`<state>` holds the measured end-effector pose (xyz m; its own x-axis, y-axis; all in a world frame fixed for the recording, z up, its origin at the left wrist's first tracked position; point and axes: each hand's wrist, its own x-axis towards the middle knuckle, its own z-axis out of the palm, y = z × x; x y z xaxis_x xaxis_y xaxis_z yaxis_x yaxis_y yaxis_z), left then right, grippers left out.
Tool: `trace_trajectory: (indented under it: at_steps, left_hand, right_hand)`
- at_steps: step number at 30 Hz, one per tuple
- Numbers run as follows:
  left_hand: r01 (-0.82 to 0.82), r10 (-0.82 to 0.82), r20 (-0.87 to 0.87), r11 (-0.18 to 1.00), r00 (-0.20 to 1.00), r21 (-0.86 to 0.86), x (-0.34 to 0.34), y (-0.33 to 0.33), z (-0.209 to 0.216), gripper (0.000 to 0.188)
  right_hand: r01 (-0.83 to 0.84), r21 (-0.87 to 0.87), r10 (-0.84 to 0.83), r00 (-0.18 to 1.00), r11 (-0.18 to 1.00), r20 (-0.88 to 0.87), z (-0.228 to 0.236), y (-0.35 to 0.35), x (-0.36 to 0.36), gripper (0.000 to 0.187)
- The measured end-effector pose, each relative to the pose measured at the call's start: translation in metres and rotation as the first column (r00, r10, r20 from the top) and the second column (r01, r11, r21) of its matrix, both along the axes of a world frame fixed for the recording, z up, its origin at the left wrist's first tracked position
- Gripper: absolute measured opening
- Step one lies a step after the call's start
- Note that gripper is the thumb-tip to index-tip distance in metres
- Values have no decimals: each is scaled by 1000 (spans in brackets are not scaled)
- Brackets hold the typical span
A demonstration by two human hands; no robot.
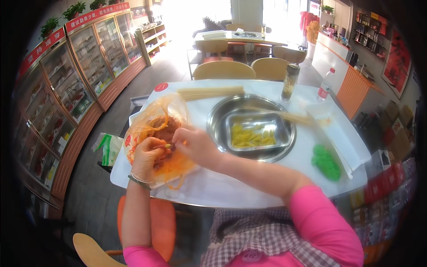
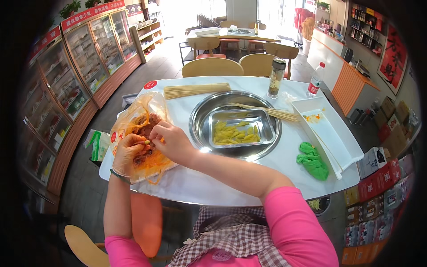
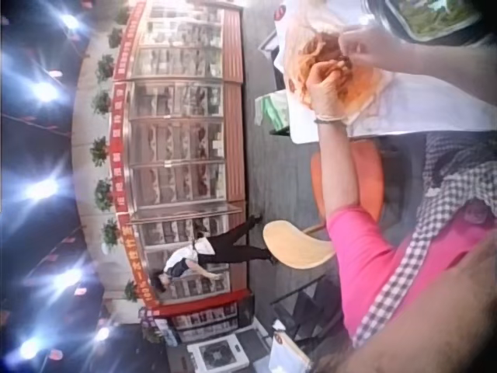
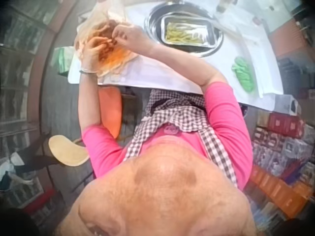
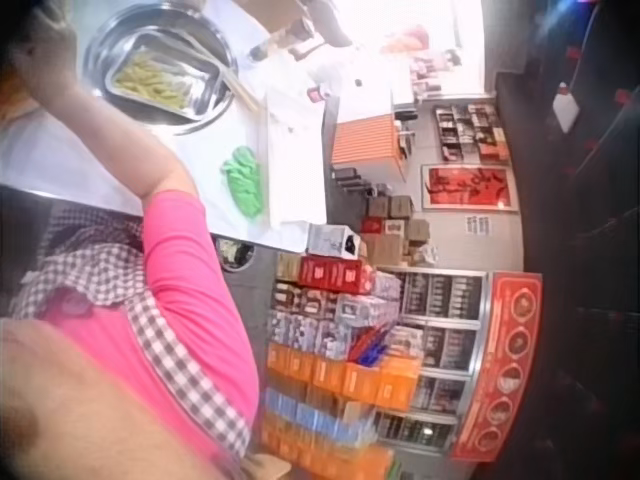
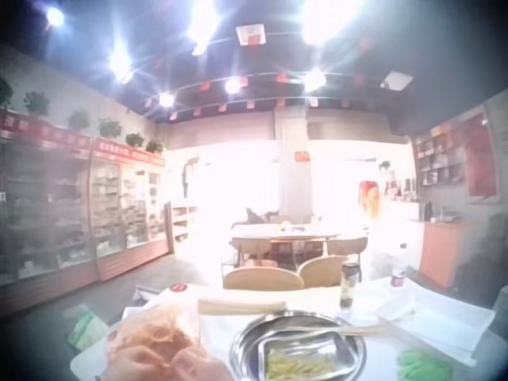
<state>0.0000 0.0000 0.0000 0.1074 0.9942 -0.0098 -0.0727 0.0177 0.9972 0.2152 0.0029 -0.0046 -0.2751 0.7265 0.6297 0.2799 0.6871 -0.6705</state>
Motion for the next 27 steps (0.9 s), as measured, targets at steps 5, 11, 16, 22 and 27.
trace_trajectory:
  at_steps: [5, 11, 16, 22, 27]
  left_hand:
    - [-79, 80, 80, 997, 994, -21, 4, -3, 8, 12]
    - [-108, 106, 64, 994, 992, 30, 1, -3, 0, 11]
    - [-95, 92, 103, 995, 990, 22, 6, -3, 8, 11]
    - [-104, 106, 107, 994, 989, -27, 3, 3, 5, 12]
    - [-119, 119, 79, 993, 990, -5, 4, 8, 4, 13]
  right_hand:
    - [65, 71, -66, 998, 995, 9, 10, -7, 51, 8]
    - [376, -155, -386, 921, 914, -45, -16, 36, 175, 9]
    - [614, -133, -590, 787, 778, 180, -19, 66, 266, 16]
    - [606, -50, -509, 706, 793, 492, -53, 115, 271, 15]
    - [686, -48, -486, 561, 726, 670, -67, 159, 269, 19]
